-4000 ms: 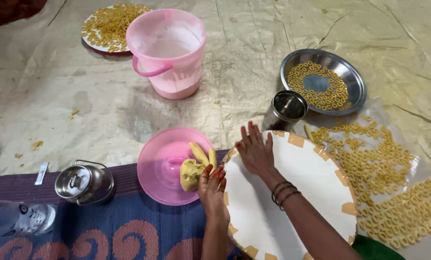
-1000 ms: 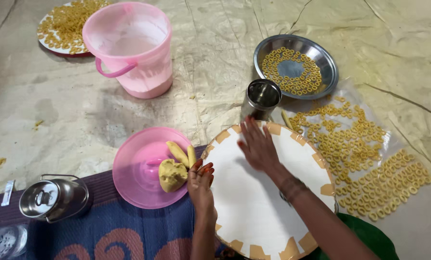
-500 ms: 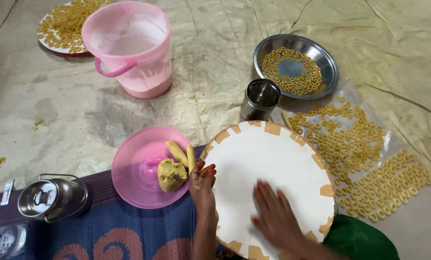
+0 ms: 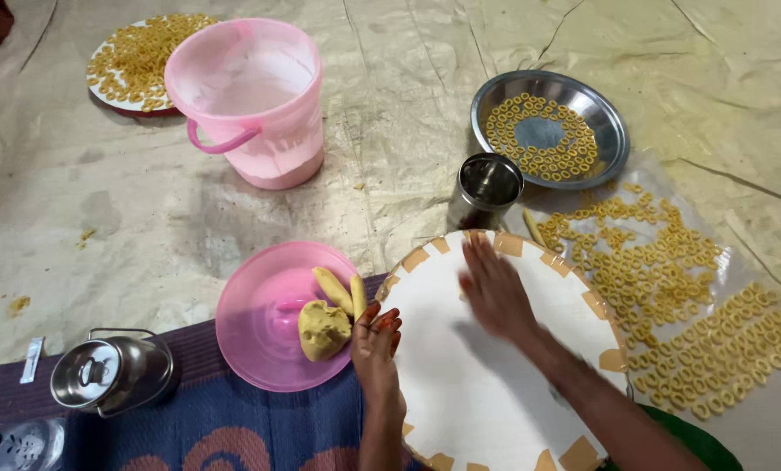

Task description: The person rolls small pieces of dough into thin strips on a flat board, then joins the ends to form small rings. The rings are placed on a nearby plastic sheet and in a metal bowl.

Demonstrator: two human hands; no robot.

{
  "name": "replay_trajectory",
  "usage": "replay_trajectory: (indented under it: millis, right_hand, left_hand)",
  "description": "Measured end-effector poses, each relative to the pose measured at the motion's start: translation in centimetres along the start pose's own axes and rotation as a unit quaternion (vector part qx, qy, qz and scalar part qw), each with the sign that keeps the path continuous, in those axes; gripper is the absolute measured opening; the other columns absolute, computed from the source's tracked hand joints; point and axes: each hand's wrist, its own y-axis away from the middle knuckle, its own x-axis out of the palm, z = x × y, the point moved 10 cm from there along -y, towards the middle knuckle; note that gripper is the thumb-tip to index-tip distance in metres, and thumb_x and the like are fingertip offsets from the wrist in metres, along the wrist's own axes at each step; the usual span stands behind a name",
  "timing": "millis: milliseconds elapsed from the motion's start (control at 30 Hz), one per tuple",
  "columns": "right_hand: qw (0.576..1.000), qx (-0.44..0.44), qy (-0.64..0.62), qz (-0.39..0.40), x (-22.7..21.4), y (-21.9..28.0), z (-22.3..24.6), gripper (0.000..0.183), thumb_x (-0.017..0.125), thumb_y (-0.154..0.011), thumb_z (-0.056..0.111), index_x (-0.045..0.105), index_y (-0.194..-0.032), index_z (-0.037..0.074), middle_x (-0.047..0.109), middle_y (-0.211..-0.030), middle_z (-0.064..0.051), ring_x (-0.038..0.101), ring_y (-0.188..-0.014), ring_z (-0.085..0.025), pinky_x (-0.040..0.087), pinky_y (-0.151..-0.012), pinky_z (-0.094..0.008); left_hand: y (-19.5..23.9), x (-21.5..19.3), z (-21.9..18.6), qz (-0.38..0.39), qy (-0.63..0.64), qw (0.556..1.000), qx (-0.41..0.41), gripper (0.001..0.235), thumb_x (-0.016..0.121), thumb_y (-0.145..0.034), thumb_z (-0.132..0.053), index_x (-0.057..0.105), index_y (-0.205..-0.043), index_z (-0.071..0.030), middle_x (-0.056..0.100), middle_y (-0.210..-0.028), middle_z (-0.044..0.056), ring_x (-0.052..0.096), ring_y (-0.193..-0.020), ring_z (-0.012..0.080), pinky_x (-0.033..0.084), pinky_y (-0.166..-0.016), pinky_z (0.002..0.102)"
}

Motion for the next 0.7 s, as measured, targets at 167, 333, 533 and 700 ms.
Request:
replay_trajectory:
  millis: [167,333,533,700]
  right_hand:
    - [0.994,-0.05,0.081,0.058,-0.5,8.2,4.6,0.07,0.045,-0.101,0.043,0.028,-0.156,0.003,0.024,-0.164,-0.016,0.022,-0.152,-0.031,0.02,-0.117,-0.052]
    - [0.99,-0.079,0.114,-0.01,0.3,-0.3,2.3,0.065,0.039,-0.105,0.044,0.035,-0.157,0.005,0.031,-0.166,-0.013,0.03,-0.153,-0.027,0.022,-0.121,-0.048]
    - [0.996,0.011,0.082,0.029,2.9,-8.4,-2.3,0.063,0.036,-0.107,0.043,0.034,-0.157,0.005,0.029,-0.166,-0.013,0.026,-0.154,-0.027,0.02,-0.121,-0.051]
    - [0.992,-0.016,0.124,-0.004,1.9,-1.0,2.7,0.065,0.037,-0.106,0.043,0.035,-0.156,0.002,0.028,-0.167,-0.018,0.026,-0.153,-0.031,0.02,-0.12,-0.049]
  left_hand:
    - [0.5,0.5,0.3,-0.002,-0.004,1.0,-0.002,0.047,0.064,-0.092,-0.016,0.053,-0.136,-0.007,0.071,-0.12,0.011,0.066,-0.109,0.0178,0.048,-0.097,0.032]
    - [0.4,0.3,0.7,-0.001,-0.013,1.0,-0.003,0.048,0.063,-0.09,-0.014,0.053,-0.137,-0.006,0.071,-0.12,0.011,0.066,-0.109,0.0177,0.048,-0.096,0.031]
    - [-0.2,-0.2,0.7,-0.012,-0.012,1.0,-0.008,0.049,0.062,-0.09,-0.015,0.052,-0.138,-0.008,0.071,-0.12,0.012,0.066,-0.108,0.0185,0.048,-0.095,0.032]
    - [-0.2,0.3,1.2,0.0,-0.023,1.0,-0.007,0.048,0.063,-0.091,-0.017,0.053,-0.137,-0.006,0.071,-0.121,0.012,0.065,-0.111,0.0186,0.047,-0.097,0.032]
